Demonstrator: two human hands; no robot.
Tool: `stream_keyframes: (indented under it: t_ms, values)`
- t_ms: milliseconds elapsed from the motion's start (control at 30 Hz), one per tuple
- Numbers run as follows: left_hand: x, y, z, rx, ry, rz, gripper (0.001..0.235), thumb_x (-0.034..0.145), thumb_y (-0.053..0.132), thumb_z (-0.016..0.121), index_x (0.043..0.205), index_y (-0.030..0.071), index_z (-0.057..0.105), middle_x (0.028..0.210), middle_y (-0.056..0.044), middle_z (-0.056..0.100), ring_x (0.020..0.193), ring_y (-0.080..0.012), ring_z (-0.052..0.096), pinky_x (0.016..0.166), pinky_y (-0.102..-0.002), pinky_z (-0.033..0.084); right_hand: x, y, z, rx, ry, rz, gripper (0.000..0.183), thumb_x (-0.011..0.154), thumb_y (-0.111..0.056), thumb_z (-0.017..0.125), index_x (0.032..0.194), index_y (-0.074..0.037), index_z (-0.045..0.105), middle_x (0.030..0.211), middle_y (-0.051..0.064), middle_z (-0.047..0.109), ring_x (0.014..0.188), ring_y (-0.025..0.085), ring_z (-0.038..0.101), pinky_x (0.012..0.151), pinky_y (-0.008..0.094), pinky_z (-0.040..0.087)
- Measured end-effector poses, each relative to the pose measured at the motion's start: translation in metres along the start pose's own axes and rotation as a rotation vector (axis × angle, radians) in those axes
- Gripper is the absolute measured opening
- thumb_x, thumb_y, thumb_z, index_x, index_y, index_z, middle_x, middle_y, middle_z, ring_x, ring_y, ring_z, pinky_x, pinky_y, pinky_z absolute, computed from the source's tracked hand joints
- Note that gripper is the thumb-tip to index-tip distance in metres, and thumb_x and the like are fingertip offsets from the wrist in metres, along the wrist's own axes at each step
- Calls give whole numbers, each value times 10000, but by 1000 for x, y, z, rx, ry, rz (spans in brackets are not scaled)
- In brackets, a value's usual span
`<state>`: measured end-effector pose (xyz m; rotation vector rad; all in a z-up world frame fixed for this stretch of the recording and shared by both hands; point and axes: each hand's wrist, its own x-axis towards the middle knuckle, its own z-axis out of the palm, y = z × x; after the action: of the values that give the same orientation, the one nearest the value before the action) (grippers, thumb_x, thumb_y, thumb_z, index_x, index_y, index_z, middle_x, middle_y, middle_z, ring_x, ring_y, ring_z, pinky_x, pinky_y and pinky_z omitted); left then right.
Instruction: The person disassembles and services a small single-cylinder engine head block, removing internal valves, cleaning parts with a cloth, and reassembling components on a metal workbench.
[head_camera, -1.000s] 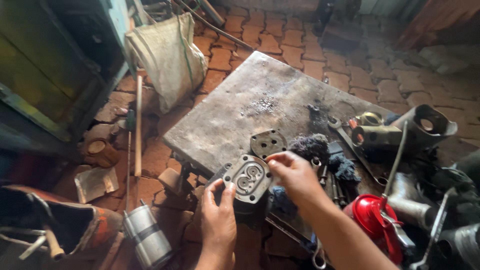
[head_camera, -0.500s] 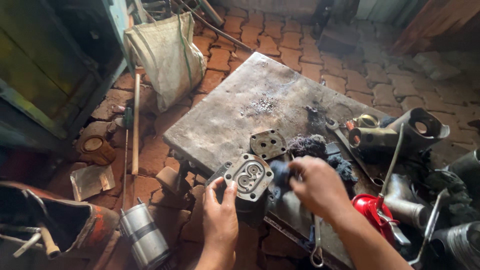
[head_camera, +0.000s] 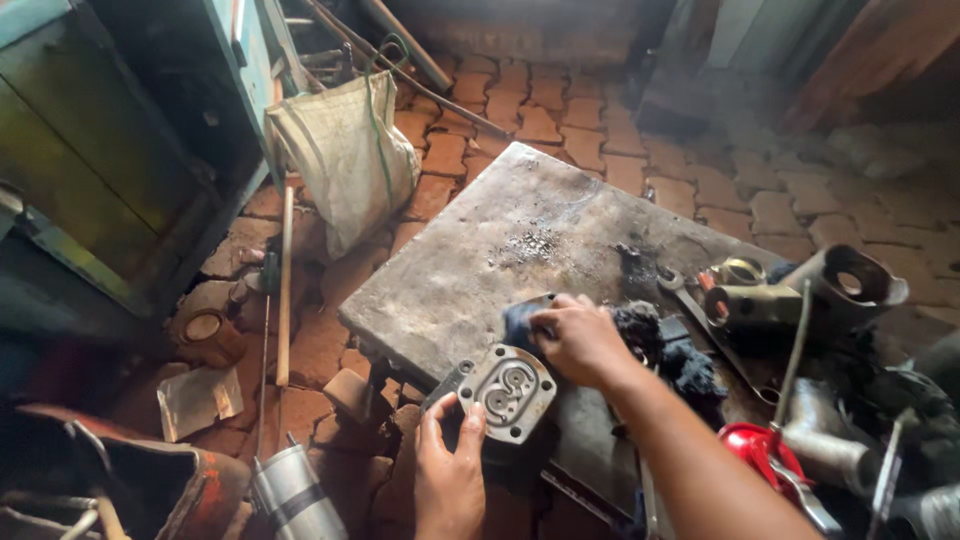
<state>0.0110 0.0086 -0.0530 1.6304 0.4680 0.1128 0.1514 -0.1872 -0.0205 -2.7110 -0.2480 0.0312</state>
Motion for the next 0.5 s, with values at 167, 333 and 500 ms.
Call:
stream_keyframes:
  t_ms: [167,333,500]
  values:
    - [-1,4,3,32,35,24,434,889,327,714,1216,50,650,1165,-119,676,1113,-229,639,979,-359,474,9,11,-25,55,303,171,330,923,-303,629,1194,-162,754,1210,72,679,1160,268,623,1031,430,474]
    - [-1,4,1,30,32,28,424,879,341,712,1197,63,677,1155,-109,692,1097,-207,660,968,-347,490,4,-31,-8,-267,41,134,410,923,-387,658,1289,-205,677,1188,97,620,1153,299,572,955,445,458]
    - [-2,7,4,32,51,-8,444,873,345,715,1215,66,663,1179,-99,694,1110,-201,661,971,-339,487,1,-34,-10,-93,-40,-121,400,848,-277,716,1247,-253,729,1143,80,671,1108,296,608,947,411,487]
